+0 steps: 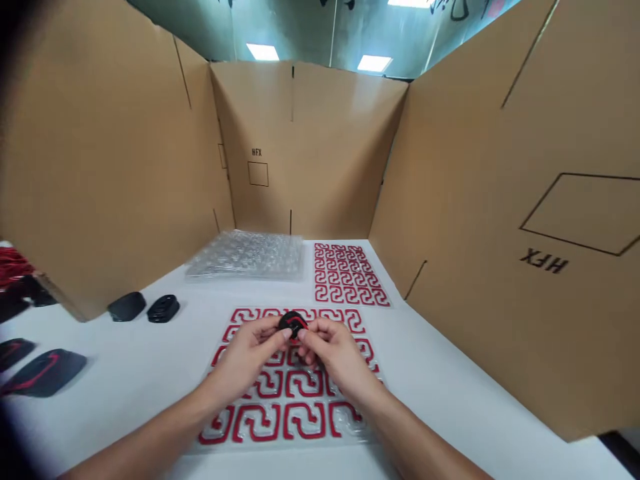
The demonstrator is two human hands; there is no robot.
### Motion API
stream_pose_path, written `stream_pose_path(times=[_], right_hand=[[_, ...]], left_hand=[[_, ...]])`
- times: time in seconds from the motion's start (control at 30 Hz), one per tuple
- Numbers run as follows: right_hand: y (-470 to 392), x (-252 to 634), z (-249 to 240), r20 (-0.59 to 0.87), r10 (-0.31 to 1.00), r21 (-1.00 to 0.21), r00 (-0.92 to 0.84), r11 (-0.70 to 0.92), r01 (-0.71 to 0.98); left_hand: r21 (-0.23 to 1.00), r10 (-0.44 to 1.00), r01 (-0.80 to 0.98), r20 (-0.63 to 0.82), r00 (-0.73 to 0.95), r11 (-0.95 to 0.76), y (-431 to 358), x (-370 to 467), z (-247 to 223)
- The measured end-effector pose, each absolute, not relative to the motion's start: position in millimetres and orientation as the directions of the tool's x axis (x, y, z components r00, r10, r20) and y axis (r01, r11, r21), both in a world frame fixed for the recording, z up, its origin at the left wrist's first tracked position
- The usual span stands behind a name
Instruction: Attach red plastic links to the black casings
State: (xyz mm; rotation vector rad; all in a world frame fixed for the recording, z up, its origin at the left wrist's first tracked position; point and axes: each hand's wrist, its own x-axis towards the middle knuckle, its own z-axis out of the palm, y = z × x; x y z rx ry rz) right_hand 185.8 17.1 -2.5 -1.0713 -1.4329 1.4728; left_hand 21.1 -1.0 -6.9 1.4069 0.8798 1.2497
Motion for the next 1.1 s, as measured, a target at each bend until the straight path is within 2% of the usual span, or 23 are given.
stream_pose_path(times=[0.23,0.4,0.63,0.8,1.0,1.1], right_hand=[[15.0,187.3,-2.8,-0.011,0.93,-0.999,-0.368,0.007,0.048],[16.0,187.4,-5.8,0.05,0.934,-0.99,-0.355,0.095,0.108],[11.5,184.7,-7.1,0.044,0.933,-0.998,-0.358,0.054,0.017],[9.4,181.3,-8.6,0.071,0.948,-0.997,-0.311,0.072,-0.009],[11.5,183.0,-7.0,0.004,0.945,-1.0,-0.326,0.0,-0.013],[12.6,185.4,-5.7,0.018,0.938,-1.0,-0.347,0.011,-0.023]], left_hand=[[0.966,0.97,0.094,0.237,0.055,-0.241,-4.6,18.4,-13.6],[0.963,0.976,0.157,0.218,0.023,-0.219,-4.1,16.8,-15.4],[0.963,0.98,0.188,0.201,-0.013,-0.195,1.9,18.8,-18.3],[0.935,0.963,0.277,0.256,-0.087,-0.224,3.7,17.7,-20.5],[0.859,0.942,0.399,0.335,0.035,-0.32,0.2,6.1,-5.3],[0.821,0.93,0.444,0.353,0.101,-0.359,-1.6,-0.6,4.8]])
